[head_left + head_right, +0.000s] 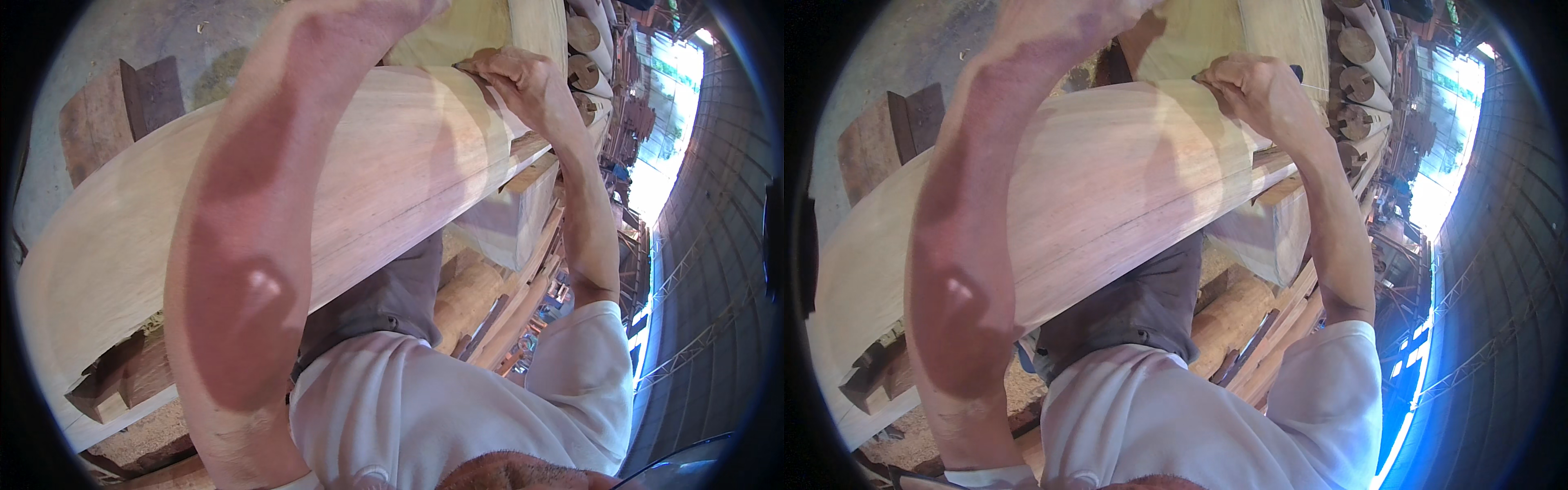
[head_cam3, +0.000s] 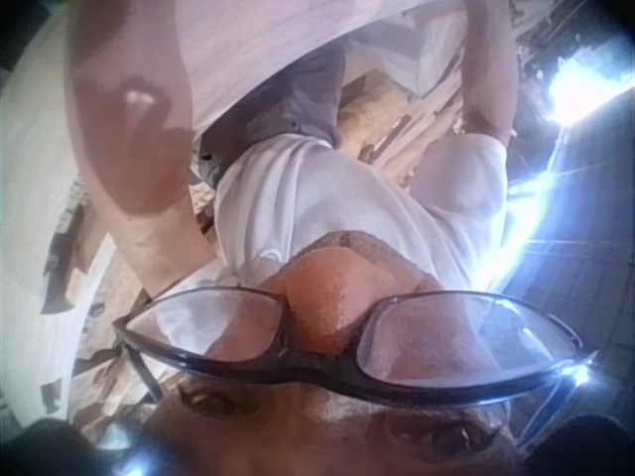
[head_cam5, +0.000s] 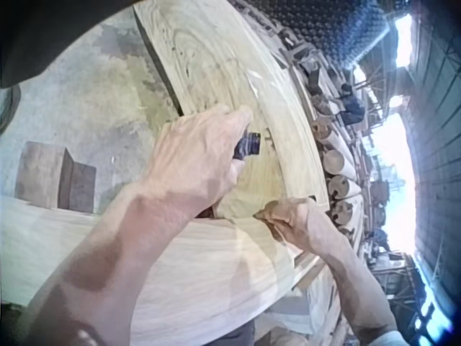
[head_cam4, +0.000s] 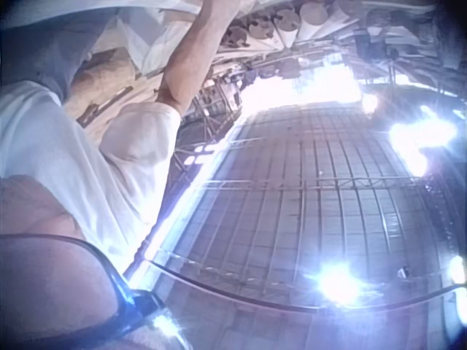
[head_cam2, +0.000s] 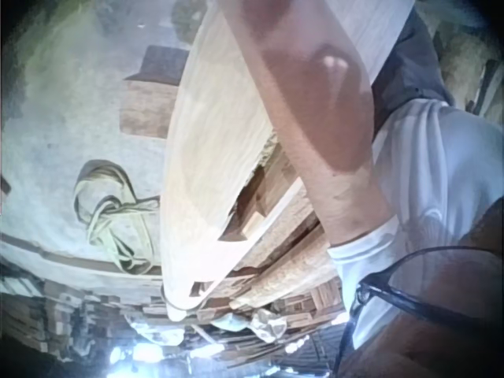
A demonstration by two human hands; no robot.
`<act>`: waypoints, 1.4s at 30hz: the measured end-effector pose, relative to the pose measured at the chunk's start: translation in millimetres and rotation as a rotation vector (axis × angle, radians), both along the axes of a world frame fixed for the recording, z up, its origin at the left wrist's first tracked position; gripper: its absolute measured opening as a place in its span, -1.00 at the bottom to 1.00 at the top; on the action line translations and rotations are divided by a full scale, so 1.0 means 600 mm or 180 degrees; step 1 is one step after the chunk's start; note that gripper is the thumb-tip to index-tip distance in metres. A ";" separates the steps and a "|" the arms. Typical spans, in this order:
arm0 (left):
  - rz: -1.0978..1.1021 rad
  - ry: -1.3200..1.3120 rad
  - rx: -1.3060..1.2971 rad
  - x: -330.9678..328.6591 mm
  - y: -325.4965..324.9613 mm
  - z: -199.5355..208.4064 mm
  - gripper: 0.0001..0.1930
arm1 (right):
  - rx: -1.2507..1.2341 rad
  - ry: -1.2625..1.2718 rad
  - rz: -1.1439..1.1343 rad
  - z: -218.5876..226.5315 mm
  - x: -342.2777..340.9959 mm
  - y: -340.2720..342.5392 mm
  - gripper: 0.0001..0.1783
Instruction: The person applies a dark liquid finish to a curved wooden piece using a small brush. They repeatedly dip the brush into a small bottle and carefully coat the surface, including edges and recessed areas, in a woodworking shop.
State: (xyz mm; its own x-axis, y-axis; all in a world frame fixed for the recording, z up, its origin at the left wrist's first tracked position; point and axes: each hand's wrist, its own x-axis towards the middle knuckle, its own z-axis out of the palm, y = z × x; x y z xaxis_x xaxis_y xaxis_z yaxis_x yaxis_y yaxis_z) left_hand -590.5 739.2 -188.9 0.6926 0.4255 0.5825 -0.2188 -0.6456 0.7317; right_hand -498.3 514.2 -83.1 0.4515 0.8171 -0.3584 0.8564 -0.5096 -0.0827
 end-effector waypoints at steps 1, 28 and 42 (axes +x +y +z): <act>-0.0026 -0.0069 -0.0017 -0.001 0.001 -0.001 -0.68 | -0.0029 -0.0007 -0.0018 -0.001 0.002 -0.001 -0.87; -0.0158 0.0443 -0.0092 -0.028 0.000 0.026 -0.64 | -0.0513 -0.0145 0.0282 -0.011 0.016 0.003 -0.73; -0.0281 0.0579 -0.0133 -0.034 -0.002 0.037 -0.66 | -0.0677 -0.0147 0.0360 -0.007 0.010 -0.006 -0.70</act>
State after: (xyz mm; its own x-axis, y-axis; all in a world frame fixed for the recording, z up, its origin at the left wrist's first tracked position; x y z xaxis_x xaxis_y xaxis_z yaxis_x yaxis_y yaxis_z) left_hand -611.1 738.3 -166.5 0.8204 0.3796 0.4275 -0.1350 -0.5979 0.7901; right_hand -492.5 510.7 -87.6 0.3812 0.7717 -0.5090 0.9095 -0.4118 0.0568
